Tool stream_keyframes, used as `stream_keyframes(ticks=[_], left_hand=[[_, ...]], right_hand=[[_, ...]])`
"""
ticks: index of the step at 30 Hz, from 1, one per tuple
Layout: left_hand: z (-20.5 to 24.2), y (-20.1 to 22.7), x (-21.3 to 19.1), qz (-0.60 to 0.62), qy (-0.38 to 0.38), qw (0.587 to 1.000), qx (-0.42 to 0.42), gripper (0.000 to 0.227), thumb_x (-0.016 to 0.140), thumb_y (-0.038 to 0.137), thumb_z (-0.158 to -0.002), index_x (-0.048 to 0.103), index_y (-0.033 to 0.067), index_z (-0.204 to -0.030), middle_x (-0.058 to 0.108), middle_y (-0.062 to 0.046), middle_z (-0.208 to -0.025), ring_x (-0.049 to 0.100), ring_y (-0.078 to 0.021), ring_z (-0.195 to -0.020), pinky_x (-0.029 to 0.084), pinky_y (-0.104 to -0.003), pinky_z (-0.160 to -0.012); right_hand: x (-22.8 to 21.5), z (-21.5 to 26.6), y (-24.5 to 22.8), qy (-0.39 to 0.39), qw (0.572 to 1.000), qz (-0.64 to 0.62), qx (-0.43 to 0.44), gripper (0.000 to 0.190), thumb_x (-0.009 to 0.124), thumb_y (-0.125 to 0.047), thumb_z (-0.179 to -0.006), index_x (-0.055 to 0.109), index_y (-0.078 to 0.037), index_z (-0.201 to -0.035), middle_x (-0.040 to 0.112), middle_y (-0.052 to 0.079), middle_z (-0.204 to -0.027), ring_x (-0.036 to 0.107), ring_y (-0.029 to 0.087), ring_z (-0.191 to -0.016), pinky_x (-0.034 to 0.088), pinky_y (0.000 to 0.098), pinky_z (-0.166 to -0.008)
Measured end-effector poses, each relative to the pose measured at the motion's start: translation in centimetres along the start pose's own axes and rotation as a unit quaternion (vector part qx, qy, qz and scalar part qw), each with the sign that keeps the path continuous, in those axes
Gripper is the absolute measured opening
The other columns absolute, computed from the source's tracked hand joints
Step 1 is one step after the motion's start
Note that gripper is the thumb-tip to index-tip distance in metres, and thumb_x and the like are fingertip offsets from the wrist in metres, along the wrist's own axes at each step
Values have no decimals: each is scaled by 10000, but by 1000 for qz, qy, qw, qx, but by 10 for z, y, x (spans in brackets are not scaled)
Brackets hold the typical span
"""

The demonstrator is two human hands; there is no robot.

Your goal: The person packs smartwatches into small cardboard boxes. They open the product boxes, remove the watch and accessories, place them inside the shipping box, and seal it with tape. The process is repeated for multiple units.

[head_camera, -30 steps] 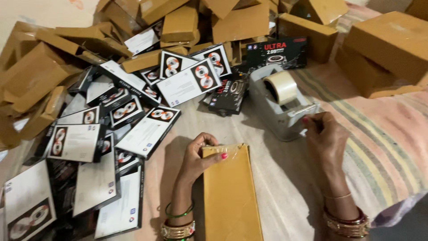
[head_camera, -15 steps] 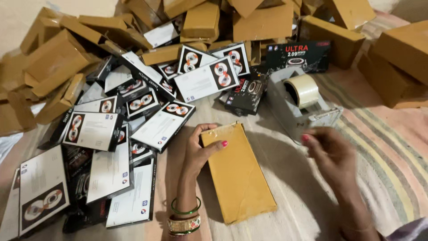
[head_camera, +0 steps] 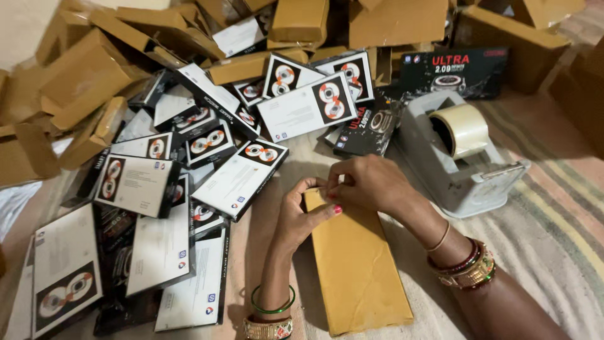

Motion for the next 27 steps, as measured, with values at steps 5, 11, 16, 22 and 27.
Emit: stream_keyframes(ticks=[5,11,16,22,27], left_hand=[[-3,7,7,-42,19,999,2,473,862,58,-761,623,4,-1166,711,-51,-1037,679,-101,-926,604,-273,-811],[5,16,14,-17,-11,998,56,648,892,81,-771,522,29,-1301,638,-45,-1154,637,-124,-1058,578,-294,-908],[5,10,11,10,5,1000,8,756,878,48,-740,452,42,-1364,670,-119,-1127,673,-176,-1017,591,-327,-880],[7,18,11,-4,10,998,59,825,872,-1,-743,406,32,-1422,650,-87,-1181,657,-147,-1078,585,-301,-923],[10,19,13,22,14,998,62,808,867,-8,-761,404,32,-1422,683,-98,-1122,672,-145,-998,593,-287,-862]], right_hand=[[-17,9,8,100,992,78,27,462,874,-501,-655,764,-227,-1011,752,95,-740,730,279,-667,557,417,-598],[-22,10,31,98,984,119,85,1004,949,-568,-534,536,-83,-1310,713,144,-685,698,335,-654,526,434,-548],[-39,32,30,272,961,-14,-54,644,932,-399,-667,619,-11,-1073,684,143,-722,629,271,-558,494,360,-467],[-30,49,-20,260,908,-57,-325,174,801,-219,-899,752,-94,-1010,755,74,-862,712,187,-692,572,366,-651],[-4,30,-17,141,973,-23,-181,291,754,-149,-846,785,-55,-1120,756,168,-805,710,293,-671,561,422,-609]])
Point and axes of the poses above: each hand's wrist, its own z-axis away from the middle knuckle, its own x-axis out of the palm, y = z × x, the point moved 6 cm from there along -z, towards the middle knuckle
